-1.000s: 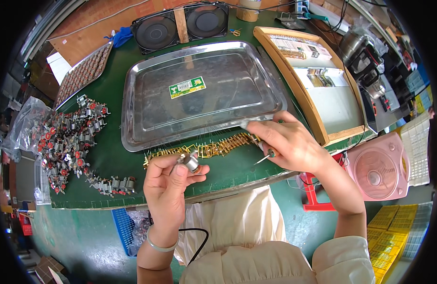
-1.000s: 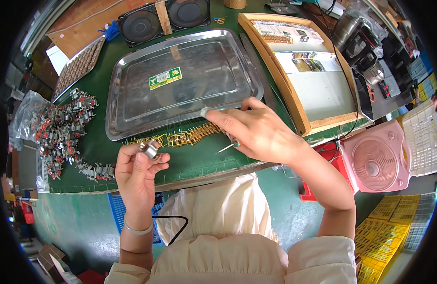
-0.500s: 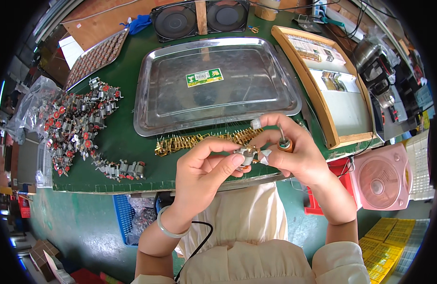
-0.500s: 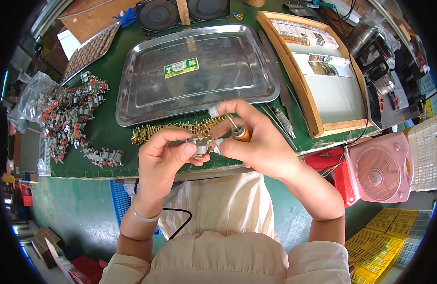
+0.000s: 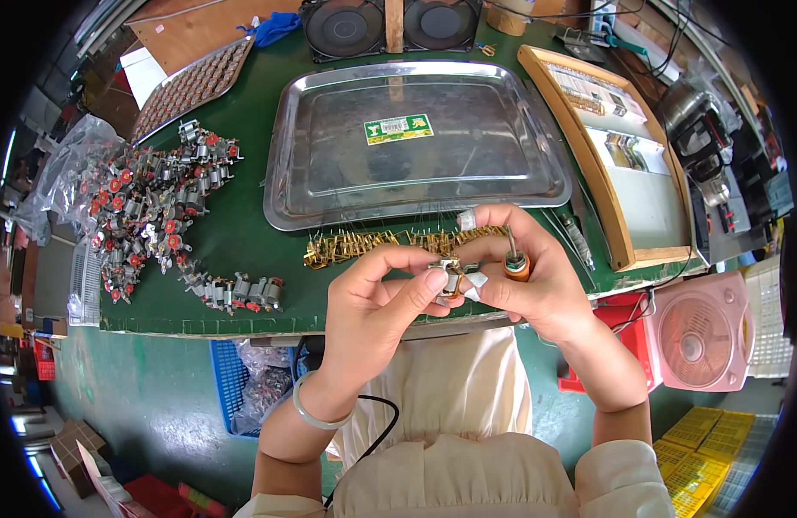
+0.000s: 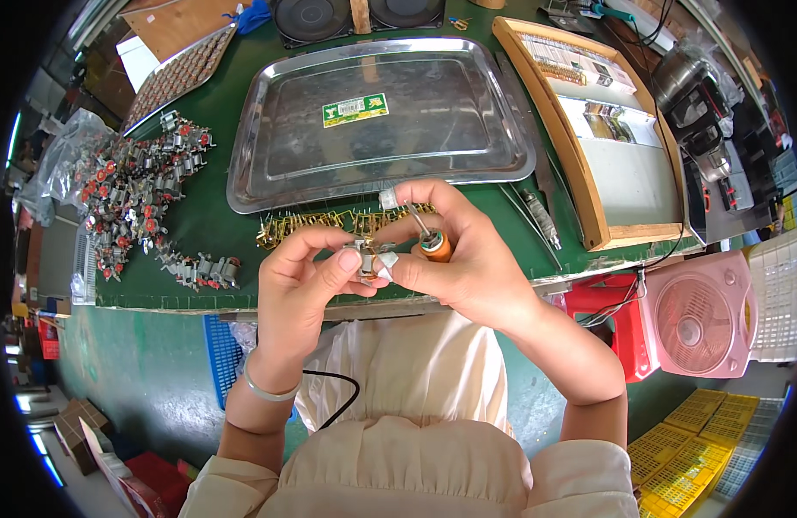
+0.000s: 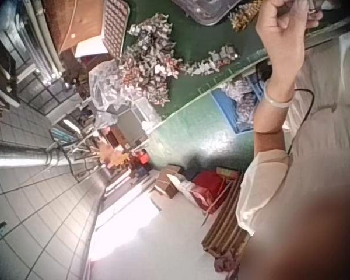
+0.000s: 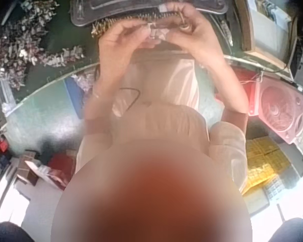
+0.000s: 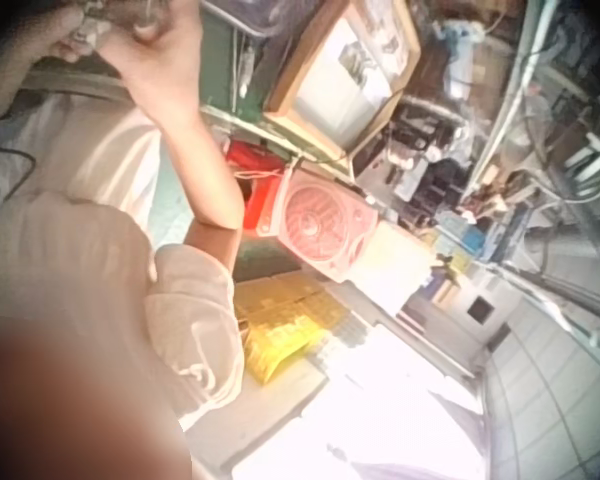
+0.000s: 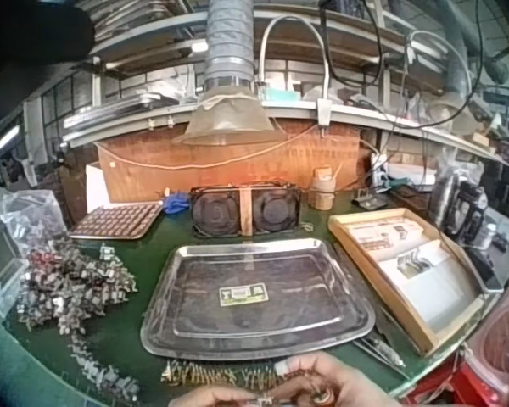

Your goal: Assembling small electric motors using a screwdriver and attaching connector pins.

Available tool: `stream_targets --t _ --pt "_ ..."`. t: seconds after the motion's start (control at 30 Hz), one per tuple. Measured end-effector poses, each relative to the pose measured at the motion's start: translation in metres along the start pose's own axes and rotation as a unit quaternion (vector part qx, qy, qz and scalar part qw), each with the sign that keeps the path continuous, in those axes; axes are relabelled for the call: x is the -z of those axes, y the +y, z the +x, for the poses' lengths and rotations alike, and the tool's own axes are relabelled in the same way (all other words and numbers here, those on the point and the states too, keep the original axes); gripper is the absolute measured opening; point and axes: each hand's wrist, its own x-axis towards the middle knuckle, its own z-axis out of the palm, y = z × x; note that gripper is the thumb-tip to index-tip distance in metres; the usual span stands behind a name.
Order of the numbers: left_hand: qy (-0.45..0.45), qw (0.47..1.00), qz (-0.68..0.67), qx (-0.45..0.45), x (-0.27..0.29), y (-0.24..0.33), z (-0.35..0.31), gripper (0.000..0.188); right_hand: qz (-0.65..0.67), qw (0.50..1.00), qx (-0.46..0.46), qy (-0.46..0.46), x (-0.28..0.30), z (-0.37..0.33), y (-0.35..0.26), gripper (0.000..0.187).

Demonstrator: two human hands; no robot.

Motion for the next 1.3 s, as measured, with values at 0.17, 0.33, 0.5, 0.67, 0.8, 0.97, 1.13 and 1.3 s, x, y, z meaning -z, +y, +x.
stream_targets --t 0.17,0.33,0.5,0.67,0.8,0.97,1.13,1.3 --pt "0.002 1.000 -0.002 0.011 0.002 -0.001 0.000 0.018 0.004 1.000 0.018 0.015 -0.002 0.000 0.005 0.052" --pt "0.001 1.000 -0.003 0.008 0.002 -0.001 -0.001 0.018 -0.009 0.999 0.034 0.007 -0.003 0.000 0.006 0.052" --pt "-0.001 1.000 -0.002 0.006 0.000 -0.002 -0.002 0.018 -0.011 0.999 0.026 0.018 -0.003 -0.001 0.007 0.053" --pt "-0.015 1.000 0.000 0.011 0.000 -0.001 -0.002 0.017 -0.018 0.998 0.058 0.014 0.000 -0.002 0.011 0.055" --pt "-0.021 0.999 -0.011 0.025 0.000 0.001 -0.001 0.019 -0.056 0.995 0.068 0.055 0.000 -0.002 0.010 0.056" --pt "-0.007 0.999 0.024 -0.036 0.004 -0.003 -0.002 0.020 -0.155 0.980 0.099 0.072 -0.007 -0.006 0.010 0.048" --pt "0.038 0.997 -0.065 -0.028 0.016 0.000 -0.006 0.026 -0.290 0.938 0.186 -0.026 -0.009 -0.019 0.018 0.042" --pt "0.070 0.987 -0.141 -0.044 0.012 -0.003 -0.013 0.038 -0.304 0.886 0.351 0.024 -0.021 -0.021 0.041 0.039"
